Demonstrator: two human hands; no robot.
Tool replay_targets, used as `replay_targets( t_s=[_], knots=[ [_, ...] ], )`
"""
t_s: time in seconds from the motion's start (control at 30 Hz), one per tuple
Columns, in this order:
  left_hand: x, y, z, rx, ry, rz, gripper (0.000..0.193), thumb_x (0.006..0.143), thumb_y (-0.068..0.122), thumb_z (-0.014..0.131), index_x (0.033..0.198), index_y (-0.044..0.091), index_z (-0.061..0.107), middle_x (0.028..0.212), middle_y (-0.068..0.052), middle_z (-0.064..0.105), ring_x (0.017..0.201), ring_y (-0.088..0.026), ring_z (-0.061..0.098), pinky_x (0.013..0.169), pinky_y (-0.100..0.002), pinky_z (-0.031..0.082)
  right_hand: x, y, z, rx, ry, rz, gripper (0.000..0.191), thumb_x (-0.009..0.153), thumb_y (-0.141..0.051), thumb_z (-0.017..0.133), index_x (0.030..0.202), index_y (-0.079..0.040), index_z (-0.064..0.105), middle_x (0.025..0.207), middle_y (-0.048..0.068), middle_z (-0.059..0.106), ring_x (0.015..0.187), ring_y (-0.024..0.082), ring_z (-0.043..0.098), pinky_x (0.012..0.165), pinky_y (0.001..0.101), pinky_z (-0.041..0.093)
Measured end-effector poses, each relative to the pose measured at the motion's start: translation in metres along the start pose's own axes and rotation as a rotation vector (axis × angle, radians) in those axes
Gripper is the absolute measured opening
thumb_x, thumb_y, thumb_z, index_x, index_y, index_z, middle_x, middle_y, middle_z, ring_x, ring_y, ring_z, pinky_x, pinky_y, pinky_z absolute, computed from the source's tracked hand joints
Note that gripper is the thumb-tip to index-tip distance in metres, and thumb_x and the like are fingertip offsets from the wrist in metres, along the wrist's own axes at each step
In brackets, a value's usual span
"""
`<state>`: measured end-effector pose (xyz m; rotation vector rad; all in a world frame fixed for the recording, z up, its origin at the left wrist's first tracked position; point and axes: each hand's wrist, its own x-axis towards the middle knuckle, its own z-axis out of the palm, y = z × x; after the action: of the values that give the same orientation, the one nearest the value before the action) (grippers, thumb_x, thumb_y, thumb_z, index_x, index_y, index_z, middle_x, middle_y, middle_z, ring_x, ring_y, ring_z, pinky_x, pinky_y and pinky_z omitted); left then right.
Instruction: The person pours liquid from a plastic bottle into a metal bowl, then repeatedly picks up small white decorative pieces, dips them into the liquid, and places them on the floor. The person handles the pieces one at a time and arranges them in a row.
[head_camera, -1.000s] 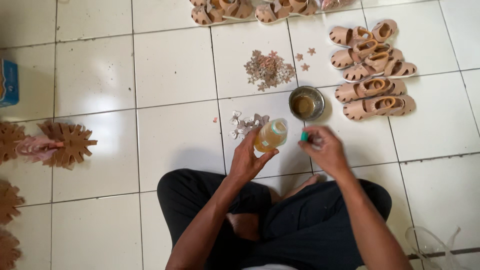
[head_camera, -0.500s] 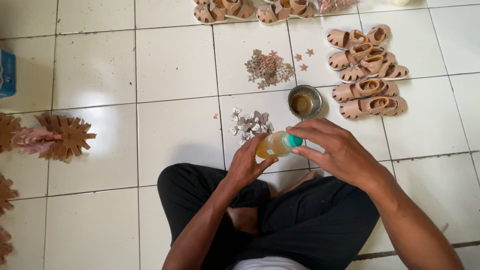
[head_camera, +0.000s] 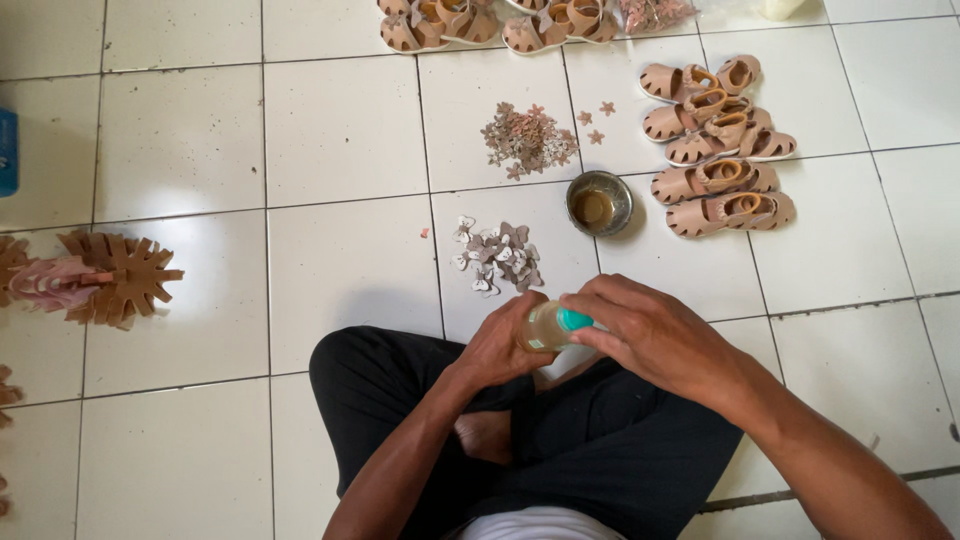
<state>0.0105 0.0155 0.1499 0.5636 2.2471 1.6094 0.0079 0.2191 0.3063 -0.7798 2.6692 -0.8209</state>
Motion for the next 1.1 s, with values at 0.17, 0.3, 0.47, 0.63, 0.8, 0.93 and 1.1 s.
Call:
replay_targets(
  t_s=[0.17,0.3,0.47,0.63,0.8,0.93,1.1],
  knots=[
    [0.0,0.002,-0.005,0.32,0.313,0.241,0.056,0.07,0.017,0.088,0.114,0.005,0.057,0.102,-0.017,0.067,0.098,-0.038,0.065,0.082,-0.047,0.054,0.002,0.011,0.016,0.043,0.134,0.116,0.034,0.082,-0.028,0.079,0.097,0.0,0.066,0.086,0.009,0.065,0.074,0.021,0.071,0.061,0.0346,0.057],
    [-0.008,0.012,-0.023,0.138,-0.103,0.099,0.049,0.069,0.011,0.085,0.109,0.005,0.059,0.097,-0.013,0.069,0.092,-0.035,0.068,0.079,-0.045,0.055,-0.003,0.023,0.017,-0.442,0.249,-0.368,0.036,0.087,-0.033,0.075,0.072,-0.003,0.06,0.07,0.011,0.056,0.063,0.028,0.061,0.055,0.0401,0.052],
    [-0.002,0.026,-0.012,0.357,0.165,0.187,0.057,0.06,0.007,0.086,0.108,0.003,0.056,0.096,-0.016,0.066,0.089,-0.036,0.066,0.076,-0.045,0.055,0.0,0.033,0.034,-0.479,0.258,0.001,0.037,0.087,-0.033,0.07,0.065,-0.006,0.058,0.062,0.007,0.055,0.054,0.024,0.057,0.047,0.0413,0.047],
    [0.001,0.017,-0.017,0.104,-0.055,0.113,0.055,0.063,0.012,0.089,0.109,0.005,0.058,0.098,-0.014,0.07,0.092,-0.034,0.069,0.08,-0.043,0.056,0.003,0.042,0.047,-0.467,0.365,-0.132,0.043,0.095,-0.033,0.066,0.064,-0.006,0.057,0.06,0.009,0.056,0.052,0.025,0.058,0.045,0.041,0.047],
    [-0.005,0.006,-0.008,0.003,-0.12,-0.042,0.051,0.066,0.011,0.085,0.108,0.004,0.057,0.094,-0.015,0.068,0.091,-0.035,0.068,0.079,-0.044,0.054,0.006,0.053,0.05,-0.354,0.283,-0.081,0.047,0.092,-0.036,0.063,0.057,-0.005,0.058,0.053,0.011,0.057,0.045,0.028,0.057,0.041,0.0434,0.044],
    [-0.009,-0.007,0.017,0.402,0.284,0.072,0.049,0.072,0.011,0.085,0.111,0.004,0.056,0.096,-0.016,0.064,0.094,-0.038,0.062,0.082,-0.047,0.05,0.004,0.054,0.075,-0.204,0.32,0.195,0.054,0.098,-0.038,0.06,0.056,-0.005,0.058,0.05,0.013,0.054,0.043,0.031,0.055,0.047,0.0451,0.044],
    [-0.013,-0.019,0.022,0.379,0.243,0.057,0.045,0.074,0.009,0.082,0.11,0.004,0.055,0.097,-0.017,0.065,0.096,-0.038,0.063,0.084,-0.048,0.052,-0.002,0.061,0.098,-0.102,0.256,0.37,0.057,0.099,-0.044,0.056,0.059,-0.004,0.06,0.052,0.014,0.058,0.046,0.031,0.058,0.05,0.0445,0.046]
  ],
)
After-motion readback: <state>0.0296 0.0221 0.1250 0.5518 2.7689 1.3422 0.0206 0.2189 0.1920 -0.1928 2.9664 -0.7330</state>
